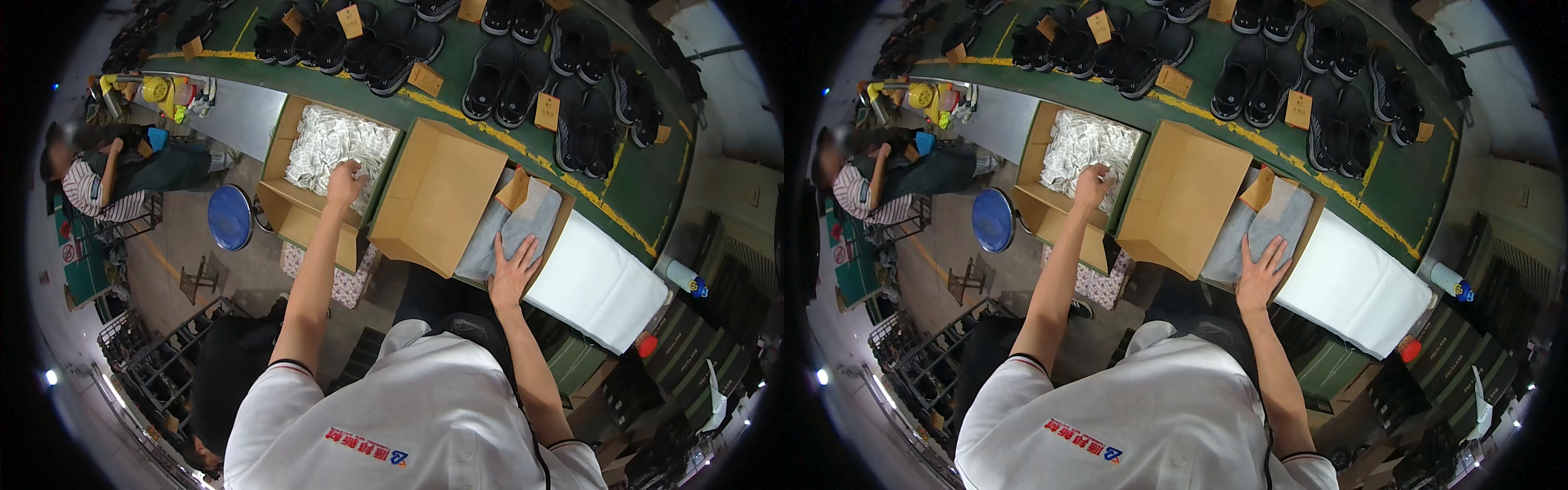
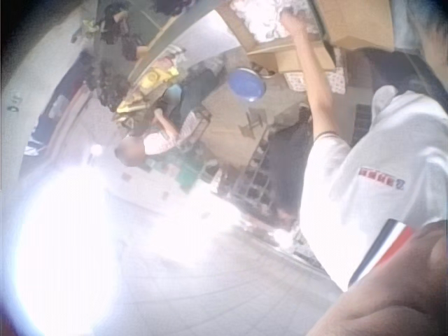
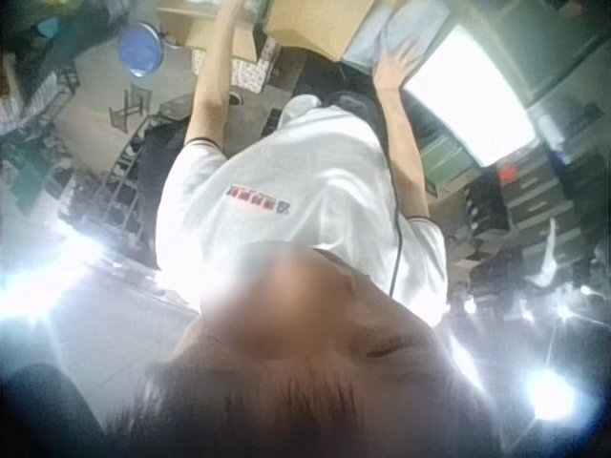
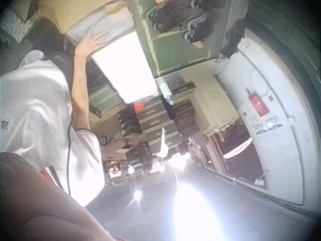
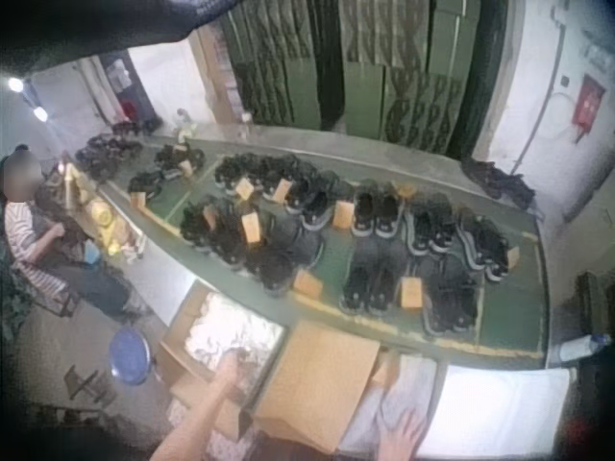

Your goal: The person opens a cardboard shoe box, places a sheet of white tissue paper inside, then places a pair of black sneakers into the box. The person folds the tissue over the shoes, closes the box, and stacks it with other boxes. This sequence repeats for multiple pairs of shoes.

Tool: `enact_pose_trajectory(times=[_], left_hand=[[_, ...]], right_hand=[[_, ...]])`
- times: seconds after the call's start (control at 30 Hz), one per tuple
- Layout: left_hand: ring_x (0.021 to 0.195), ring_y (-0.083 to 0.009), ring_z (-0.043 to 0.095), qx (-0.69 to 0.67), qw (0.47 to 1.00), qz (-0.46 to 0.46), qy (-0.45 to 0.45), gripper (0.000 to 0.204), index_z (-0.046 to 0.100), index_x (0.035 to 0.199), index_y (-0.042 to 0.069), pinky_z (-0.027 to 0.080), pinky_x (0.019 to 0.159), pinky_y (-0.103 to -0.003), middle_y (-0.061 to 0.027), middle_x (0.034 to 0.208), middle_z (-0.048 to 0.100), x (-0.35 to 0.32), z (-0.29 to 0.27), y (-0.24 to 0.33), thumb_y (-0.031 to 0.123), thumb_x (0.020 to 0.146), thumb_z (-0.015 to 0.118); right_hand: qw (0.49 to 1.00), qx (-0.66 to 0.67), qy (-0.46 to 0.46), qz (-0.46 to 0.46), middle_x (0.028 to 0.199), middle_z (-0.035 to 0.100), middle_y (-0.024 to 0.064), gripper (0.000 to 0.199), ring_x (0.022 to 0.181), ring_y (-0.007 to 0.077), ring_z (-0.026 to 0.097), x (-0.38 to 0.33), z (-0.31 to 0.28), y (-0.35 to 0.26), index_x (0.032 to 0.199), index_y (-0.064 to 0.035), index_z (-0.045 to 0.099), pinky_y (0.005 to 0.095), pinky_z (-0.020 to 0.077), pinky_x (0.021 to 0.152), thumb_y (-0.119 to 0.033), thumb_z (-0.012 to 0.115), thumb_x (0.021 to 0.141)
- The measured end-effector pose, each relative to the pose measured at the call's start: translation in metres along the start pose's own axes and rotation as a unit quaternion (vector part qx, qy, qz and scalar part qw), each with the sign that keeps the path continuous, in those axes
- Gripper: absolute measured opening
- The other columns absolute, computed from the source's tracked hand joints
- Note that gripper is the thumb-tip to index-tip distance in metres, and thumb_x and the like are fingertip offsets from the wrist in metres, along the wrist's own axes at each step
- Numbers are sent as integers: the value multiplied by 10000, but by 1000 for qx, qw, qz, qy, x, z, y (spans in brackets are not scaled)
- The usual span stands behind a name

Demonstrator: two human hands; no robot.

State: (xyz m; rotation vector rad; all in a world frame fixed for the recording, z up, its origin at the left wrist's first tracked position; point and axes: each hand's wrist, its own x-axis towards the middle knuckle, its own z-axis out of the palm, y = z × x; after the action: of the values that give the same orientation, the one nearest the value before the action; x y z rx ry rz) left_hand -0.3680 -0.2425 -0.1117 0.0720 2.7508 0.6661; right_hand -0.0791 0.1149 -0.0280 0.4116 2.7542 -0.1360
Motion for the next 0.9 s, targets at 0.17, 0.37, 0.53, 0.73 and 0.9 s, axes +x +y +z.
enact_pose_trajectory(times=[0.17, 0.37, 0.53, 0.73, 0.9], left_hand=[[872, -353, 738, -20, 998, -46, 23, 371, 731, 980, 16, 585, 793, -434, -170, 910, 764, 12, 36, 1, 191, 707, 911], [788, -260, 754, -116, 985, -100, 76, 304, 750, 1017, -8, 590, 729, -373, -156, 892, 777, 5, 30, -15, 65, 740, 854], [731, -200, 681, -117, 951, -79, 273, 201, 745, 1040, -18, 541, 678, -348, -129, 842, 743, -22, -7, 35, 26, 847, 779], [906, -150, 690, -419, 887, 59, 182, 197, 710, 1147, -15, 533, 755, -275, -81, 1014, 747, -158, -1, 223, 90, 980, 710], [1189, -195, 605, -486, 848, -69, 199, 338, 559, 1349, -7, 548, 912, -328, -134, 1333, 620, -241, 67, 264, 134, 1049, 626]], right_hand=[[994, 74, -80, 9, 1643, -16, 436, 1088, 1553, 578, -27, 6, -24, -5, 1618, -166, 354, 759, 137, 1173, -426, 906, 718], [998, 47, -27, 17, 1650, -8, 432, 1048, 1553, 580, -37, 7, 9, 2, 1601, -185, 392, 799, 93, 1148, -579, 837, 737], [946, 308, 58, -85, 1713, 65, 304, 630, 1592, 493, -9, -11, -6, 42, 1375, -156, 681, 753, 94, 1186, -413, 829, 820], [840, 518, 134, 90, 1653, 339, 228, 281, 1503, 384, 396, -69, -15, 96, 1225, -62, 756, 455, 387, 1188, -153, 691, 967], [799, 568, 115, 160, 1683, 279, 225, 717, 1522, 389, 350, -90, 29, 123, 1601, -56, 362, 464, 362, 1207, -189, 696, 980]])
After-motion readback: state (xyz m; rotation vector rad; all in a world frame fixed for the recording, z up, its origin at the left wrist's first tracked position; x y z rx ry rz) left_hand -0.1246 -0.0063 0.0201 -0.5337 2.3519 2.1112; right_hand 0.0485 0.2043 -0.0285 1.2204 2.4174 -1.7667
